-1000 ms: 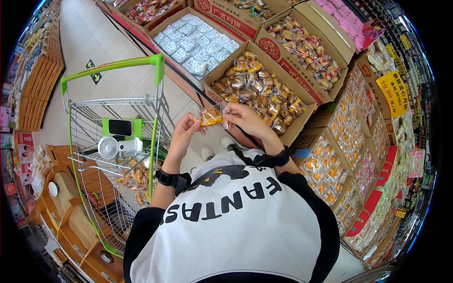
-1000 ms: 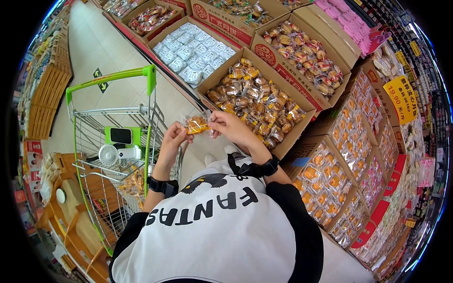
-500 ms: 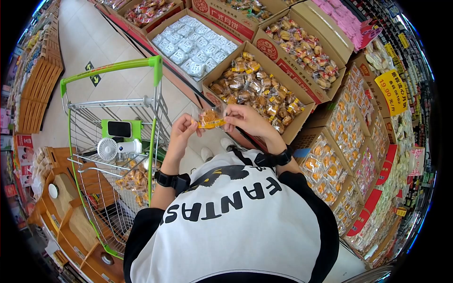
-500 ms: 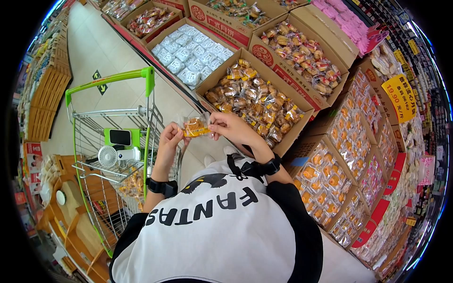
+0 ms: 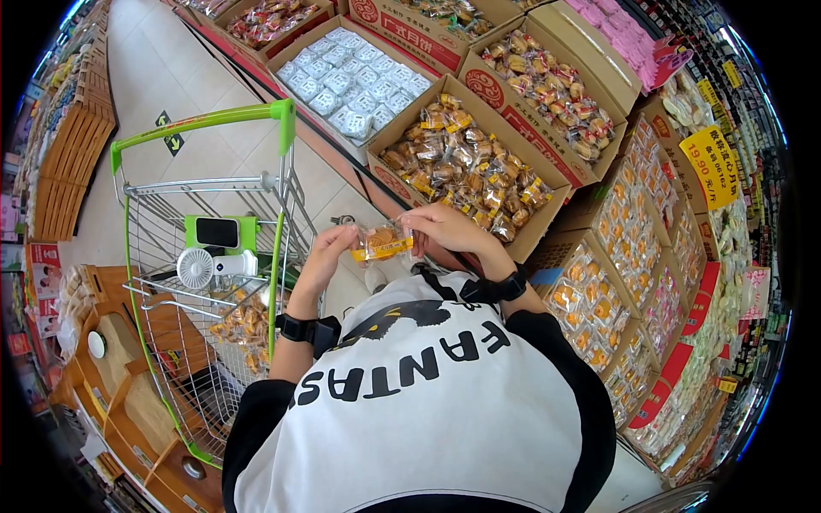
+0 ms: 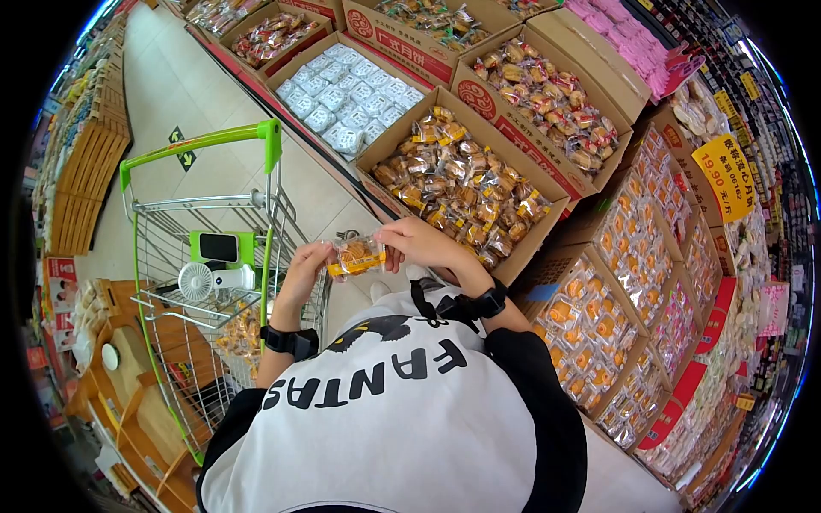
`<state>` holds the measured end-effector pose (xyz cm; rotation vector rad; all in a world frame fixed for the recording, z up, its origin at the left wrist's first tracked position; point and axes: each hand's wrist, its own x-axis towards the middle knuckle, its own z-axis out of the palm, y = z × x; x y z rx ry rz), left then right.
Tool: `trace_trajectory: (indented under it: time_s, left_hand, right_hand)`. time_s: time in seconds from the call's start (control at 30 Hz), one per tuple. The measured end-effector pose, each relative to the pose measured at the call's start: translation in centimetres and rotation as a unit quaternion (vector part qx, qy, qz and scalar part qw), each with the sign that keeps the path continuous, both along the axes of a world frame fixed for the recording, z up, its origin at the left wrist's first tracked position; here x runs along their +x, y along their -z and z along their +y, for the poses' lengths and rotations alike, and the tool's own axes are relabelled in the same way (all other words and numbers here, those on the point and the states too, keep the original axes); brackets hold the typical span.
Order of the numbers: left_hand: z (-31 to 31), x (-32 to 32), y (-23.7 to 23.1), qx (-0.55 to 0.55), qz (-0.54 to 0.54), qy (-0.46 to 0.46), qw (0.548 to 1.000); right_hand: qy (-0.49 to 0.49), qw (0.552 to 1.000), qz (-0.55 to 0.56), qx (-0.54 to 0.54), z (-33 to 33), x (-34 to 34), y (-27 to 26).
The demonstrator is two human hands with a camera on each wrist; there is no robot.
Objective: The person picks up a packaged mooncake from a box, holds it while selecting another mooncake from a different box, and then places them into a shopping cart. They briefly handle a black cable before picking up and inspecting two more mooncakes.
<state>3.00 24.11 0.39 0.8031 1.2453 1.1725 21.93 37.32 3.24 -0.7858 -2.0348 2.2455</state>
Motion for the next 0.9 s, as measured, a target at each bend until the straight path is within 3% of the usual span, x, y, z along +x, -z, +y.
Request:
trace_trajectory:
  time_s: [0.1,0.2,0.43,0.5,0.63,0.7,0.8,0.87,0.9]
  left_hand:
    - [0.0,0.7,-1.2,-0.009,-0.066,-0.062,0.996]
    - [0.1,0.5,0.0,-0.014,-0.051,-0.096,0.994]
    - [-0.1,0.6,-0.1,0.003,-0.06,-0.068,0.996]
    - [0.0,1.0,-1.2,0.013,-0.131,-0.052,0.99]
    - [-0.5,0.4,0.1,0.034,-0.148,-0.023,0.988]
    - [-0.5,0.4,-0.1,0.024,-0.153,-0.086,0.984]
    - [-0.6,0.1,0.1,0.025,-0.155,-0.088,0.984]
    - [-0.7,0.1,0.0,0.03,-0.156,-0.087,0.983]
    - [-0.7,0.2,-0.1,0.035,-0.157,-0.085,0.983]
  right_hand:
    - [-0.012,1.0,0.027,0.008,0.0,0.1,-0.1]
    - [0.008,0.998,0.066,-0.009,-0.4,-0.3,-0.2]
    - [0.015,0.995,0.092,-0.033,-0.9,-0.3,1.8]
    - [0.005,0.996,0.09,-0.019,-0.9,-0.4,1.6]
    - [-0.018,0.996,0.089,-0.022,-0.6,-0.2,1.0]
    - [-0.031,0.995,0.088,-0.03,0.4,0.2,0.9]
    - [0.069,0.994,0.057,0.057,2.9,1.5,1.6]
    - [0.108,0.978,-0.024,0.177,4.6,2.3,2.6]
    - [0.108,0.978,-0.023,0.177,5.5,2.9,3.8]
